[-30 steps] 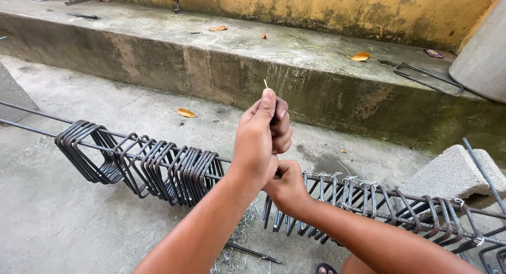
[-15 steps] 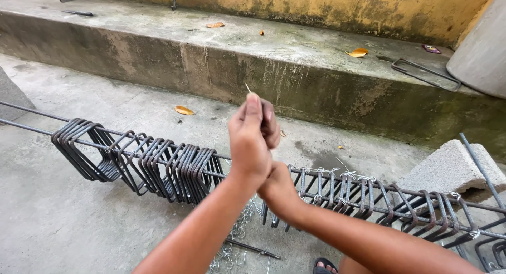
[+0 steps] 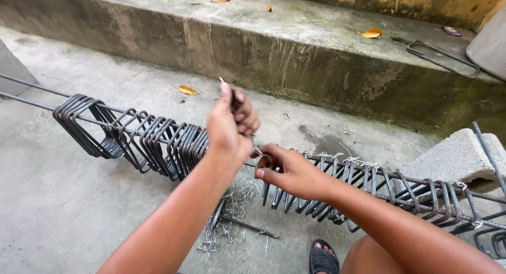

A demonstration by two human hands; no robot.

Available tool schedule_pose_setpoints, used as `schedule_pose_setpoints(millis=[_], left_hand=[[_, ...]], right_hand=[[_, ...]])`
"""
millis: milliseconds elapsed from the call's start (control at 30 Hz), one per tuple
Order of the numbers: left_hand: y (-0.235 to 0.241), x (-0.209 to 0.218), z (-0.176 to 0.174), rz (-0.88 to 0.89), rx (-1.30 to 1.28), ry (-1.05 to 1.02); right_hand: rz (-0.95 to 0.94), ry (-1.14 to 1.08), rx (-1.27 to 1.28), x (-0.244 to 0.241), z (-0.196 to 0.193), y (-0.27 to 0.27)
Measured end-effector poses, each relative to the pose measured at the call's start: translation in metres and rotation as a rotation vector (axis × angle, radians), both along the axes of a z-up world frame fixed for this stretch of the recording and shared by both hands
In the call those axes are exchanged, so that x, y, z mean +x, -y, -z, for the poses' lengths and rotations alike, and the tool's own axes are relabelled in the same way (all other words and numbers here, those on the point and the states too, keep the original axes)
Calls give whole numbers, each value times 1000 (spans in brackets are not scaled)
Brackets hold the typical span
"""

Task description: The person sits on the floor and ties a rebar cage using wire and a manual rebar tying tool. They wrap the wire around the intersections of the rebar and twist it to secure the structure.

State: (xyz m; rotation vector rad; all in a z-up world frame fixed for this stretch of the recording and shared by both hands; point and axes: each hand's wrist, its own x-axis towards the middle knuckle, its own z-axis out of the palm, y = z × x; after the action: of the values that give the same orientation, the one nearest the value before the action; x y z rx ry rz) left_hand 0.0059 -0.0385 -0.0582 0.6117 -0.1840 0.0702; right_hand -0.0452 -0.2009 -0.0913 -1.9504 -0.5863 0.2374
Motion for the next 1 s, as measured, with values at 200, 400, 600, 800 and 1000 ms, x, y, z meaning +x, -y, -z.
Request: schedule_pose_setpoints(millis=[200,400,600,800,1000], left_hand=[[3,14,21,12,467,-7],[-36,1,9,-35,1973,104],[-10,-26,1,159,1887,506],[16,-26,3,360,1839,414],[20,-3,38,276,1900,444]], right_hand=[[46,-53,15,19,-13,32],[177,-69,-428,49,-9,113],[-11,-217,-431,41,-2,111],[-107,-161,-443,47,-5,112],[6,-162,-535,58,-13,109]])
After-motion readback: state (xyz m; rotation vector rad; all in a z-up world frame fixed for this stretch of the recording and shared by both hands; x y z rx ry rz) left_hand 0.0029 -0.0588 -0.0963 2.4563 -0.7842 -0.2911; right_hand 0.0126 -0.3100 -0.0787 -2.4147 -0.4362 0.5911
